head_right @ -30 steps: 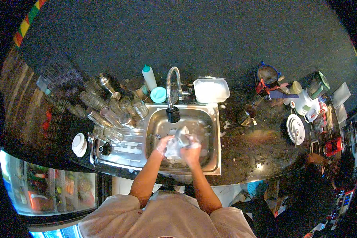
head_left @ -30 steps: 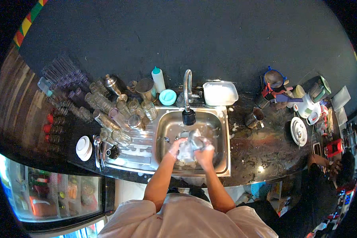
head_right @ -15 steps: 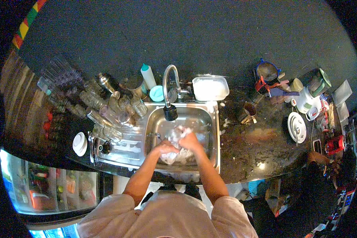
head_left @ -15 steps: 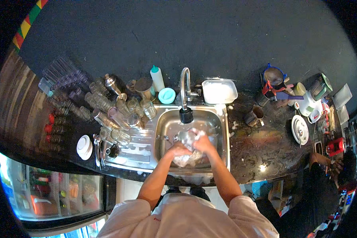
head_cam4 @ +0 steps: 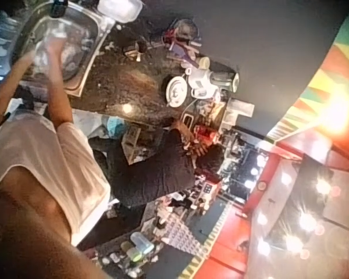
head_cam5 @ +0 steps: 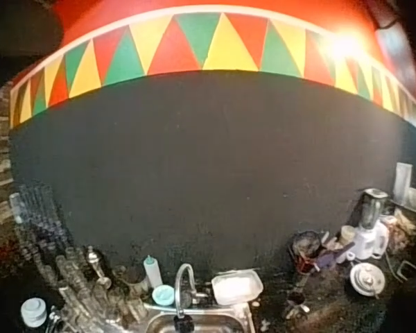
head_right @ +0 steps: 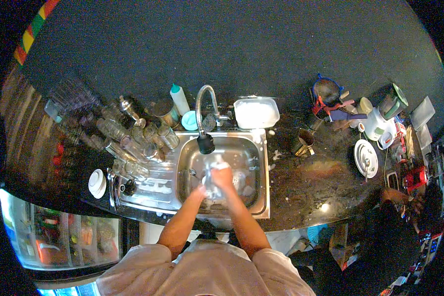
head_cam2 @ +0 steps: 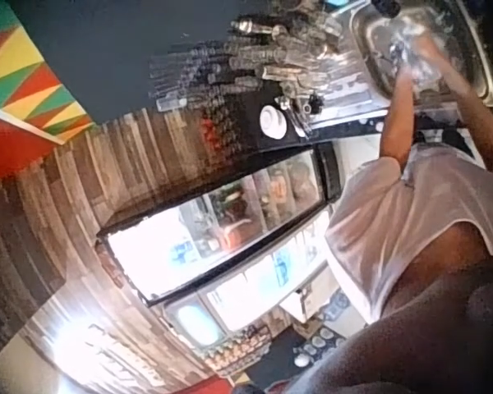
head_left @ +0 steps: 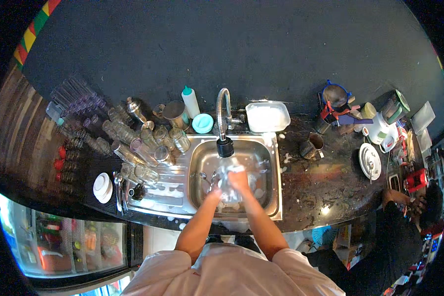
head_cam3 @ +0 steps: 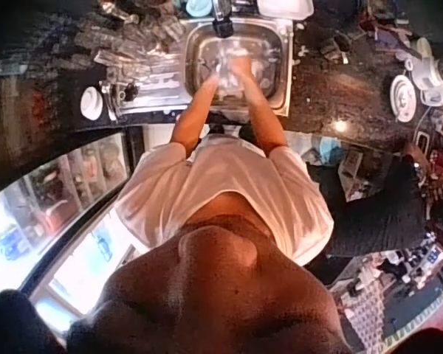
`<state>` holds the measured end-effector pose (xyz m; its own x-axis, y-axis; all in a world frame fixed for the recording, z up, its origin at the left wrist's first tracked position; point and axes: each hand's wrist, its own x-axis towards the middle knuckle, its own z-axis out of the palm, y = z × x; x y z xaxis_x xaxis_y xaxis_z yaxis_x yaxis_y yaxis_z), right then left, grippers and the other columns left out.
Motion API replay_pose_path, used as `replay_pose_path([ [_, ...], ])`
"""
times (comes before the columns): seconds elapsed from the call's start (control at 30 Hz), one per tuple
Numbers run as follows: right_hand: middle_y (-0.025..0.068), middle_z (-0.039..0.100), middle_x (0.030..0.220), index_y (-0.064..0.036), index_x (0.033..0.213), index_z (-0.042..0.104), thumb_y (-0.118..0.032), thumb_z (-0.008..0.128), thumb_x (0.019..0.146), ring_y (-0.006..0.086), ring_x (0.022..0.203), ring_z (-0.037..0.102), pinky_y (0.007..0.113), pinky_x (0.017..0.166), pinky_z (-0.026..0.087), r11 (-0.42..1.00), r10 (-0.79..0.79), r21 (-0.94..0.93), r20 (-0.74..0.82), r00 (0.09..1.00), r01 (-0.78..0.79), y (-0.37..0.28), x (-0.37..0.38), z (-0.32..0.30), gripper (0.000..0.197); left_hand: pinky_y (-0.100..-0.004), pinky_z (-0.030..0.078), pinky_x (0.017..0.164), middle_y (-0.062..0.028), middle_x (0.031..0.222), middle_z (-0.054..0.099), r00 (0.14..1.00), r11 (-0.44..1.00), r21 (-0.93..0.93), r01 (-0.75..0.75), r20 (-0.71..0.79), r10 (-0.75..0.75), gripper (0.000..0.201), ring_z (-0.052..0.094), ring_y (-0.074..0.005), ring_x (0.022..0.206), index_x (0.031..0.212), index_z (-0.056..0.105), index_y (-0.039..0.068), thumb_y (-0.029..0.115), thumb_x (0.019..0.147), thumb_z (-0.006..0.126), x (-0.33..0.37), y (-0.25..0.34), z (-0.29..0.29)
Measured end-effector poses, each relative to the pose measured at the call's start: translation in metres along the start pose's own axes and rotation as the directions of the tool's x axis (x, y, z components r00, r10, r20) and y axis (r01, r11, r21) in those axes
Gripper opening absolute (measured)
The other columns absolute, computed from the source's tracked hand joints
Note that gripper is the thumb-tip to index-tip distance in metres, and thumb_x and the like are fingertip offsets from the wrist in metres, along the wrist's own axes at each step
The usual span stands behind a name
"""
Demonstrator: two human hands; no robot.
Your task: Washing glassware in a sink and placing them on a drying rack at a bar.
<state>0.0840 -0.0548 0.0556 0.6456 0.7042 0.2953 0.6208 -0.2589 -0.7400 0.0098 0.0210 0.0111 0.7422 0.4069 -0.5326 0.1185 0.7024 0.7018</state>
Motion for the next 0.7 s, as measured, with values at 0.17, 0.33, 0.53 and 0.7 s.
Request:
replay_pose_path([
  [0.17,0.0085,0.055,0.062,0.0025,0.075,0.058,-0.011,0.045,0.071,0.0118,0.058,0.05,0.029,0.05,0.04,0.66,0.363,0.671,0.108,0.925,-0.338,0.012,-0.019,0.013,0.019,-0.0326,0.048,0.068,-0.0072,0.091,0.059,0.984,0.985,-0.165,-0.047,-0.176,0.017,0.029,0.057,-0.0199,0.08,0.103,0.055,0.007,0.018,0.077,0.052,0.002,-0.003,-0.006],
  [0.33,0.0054,0.059,0.087,0.0006,0.104,0.051,-0.01,0.043,0.077,0.0167,0.068,0.054,0.03,0.058,0.045,0.61,0.527,0.433,0.403,0.748,-0.663,0.057,-0.056,0.015,0.029,-0.0377,0.049,0.073,-0.0103,0.089,0.059,0.93,0.837,-0.536,0.108,0.353,0.106,0.035,0.058,-0.0244,0.08,0.099,0.054,0.006,0.035,0.083,0.042,0.018,-0.009,-0.028],
  [0.53,0.014,0.058,0.063,-0.0074,0.079,0.06,-0.027,0.046,0.078,0.0273,0.061,0.058,0.038,0.055,0.047,0.959,0.109,-0.279,0.213,0.971,-0.047,0.035,-0.046,0.003,0.024,-0.0352,0.049,0.073,-0.0115,0.1,0.057,0.987,0.994,0.02,0.108,-0.123,-0.105,0.047,0.057,-0.0244,0.087,0.106,0.052,0.006,0.046,0.087,0.035,0.012,-0.01,-0.007],
  [0.7,0.0175,0.061,0.076,-0.009,0.091,0.061,-0.028,0.052,0.069,0.0337,0.073,0.059,0.037,0.064,0.048,0.941,0.34,-0.141,0.361,0.868,-0.309,-0.001,-0.009,-0.004,0.03,-0.0346,0.049,0.074,-0.0109,0.102,0.056,0.996,0.979,-0.187,0.08,0.045,-0.072,0.051,0.056,-0.0236,0.09,0.11,0.05,0.007,0.049,0.086,0.035,0.008,-0.011,-0.024],
])
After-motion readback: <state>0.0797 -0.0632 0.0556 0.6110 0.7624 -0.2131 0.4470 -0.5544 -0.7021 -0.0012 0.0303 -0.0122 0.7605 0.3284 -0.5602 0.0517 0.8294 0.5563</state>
